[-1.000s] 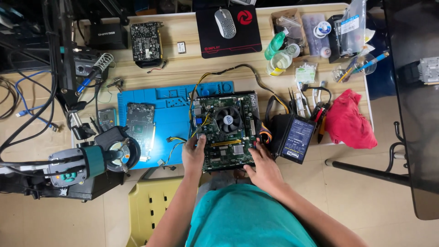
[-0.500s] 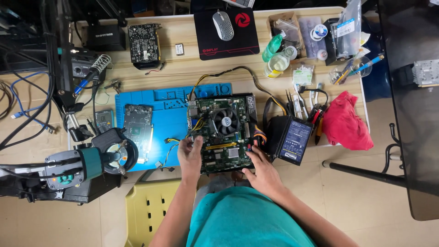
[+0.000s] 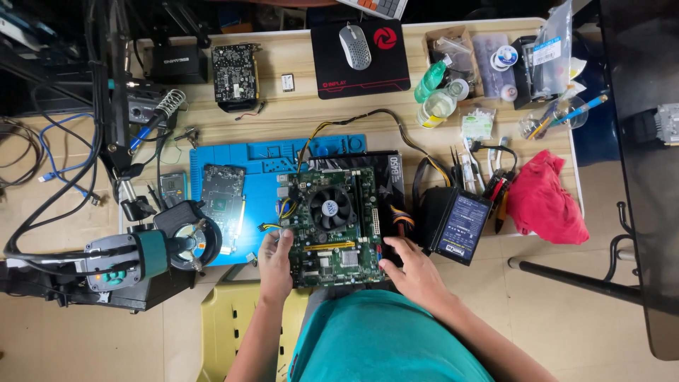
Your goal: Inspecting and testing a GPU using a digital microscope and multimeter, followed by handling a motherboard.
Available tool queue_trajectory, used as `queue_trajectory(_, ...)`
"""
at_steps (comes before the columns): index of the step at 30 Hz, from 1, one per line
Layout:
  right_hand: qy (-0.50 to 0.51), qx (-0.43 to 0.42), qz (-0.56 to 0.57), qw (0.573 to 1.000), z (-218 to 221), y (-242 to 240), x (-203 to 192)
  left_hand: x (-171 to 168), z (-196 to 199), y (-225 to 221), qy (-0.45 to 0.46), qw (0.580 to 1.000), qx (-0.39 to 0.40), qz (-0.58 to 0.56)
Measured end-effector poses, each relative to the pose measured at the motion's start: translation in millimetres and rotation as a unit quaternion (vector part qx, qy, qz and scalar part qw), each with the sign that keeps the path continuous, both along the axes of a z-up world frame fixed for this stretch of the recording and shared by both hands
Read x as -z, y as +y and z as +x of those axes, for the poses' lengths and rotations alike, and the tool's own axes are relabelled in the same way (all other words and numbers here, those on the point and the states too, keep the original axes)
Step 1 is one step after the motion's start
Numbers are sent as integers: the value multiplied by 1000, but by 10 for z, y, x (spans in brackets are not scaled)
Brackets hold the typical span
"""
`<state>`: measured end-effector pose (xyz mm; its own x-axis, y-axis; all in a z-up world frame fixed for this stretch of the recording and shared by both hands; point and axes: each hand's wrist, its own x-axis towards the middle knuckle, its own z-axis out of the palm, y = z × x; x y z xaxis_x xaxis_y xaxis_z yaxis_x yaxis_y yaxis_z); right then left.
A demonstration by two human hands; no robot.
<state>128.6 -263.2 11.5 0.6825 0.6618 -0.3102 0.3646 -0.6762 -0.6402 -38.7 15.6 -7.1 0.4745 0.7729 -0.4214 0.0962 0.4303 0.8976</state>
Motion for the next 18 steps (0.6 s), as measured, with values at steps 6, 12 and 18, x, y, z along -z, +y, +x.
queue_trajectory(6,239,128,81,959,22,262,-493,-534,163,-147,-53,995,-14,-78)
queue_trajectory(12,367,175,241,881,25,20,59,-402,265,-307,-75,988,-35,-130)
queue_trajectory(18,293,191,281,894,106,335,-713,-910,477,-410,-7,991,11,-129)
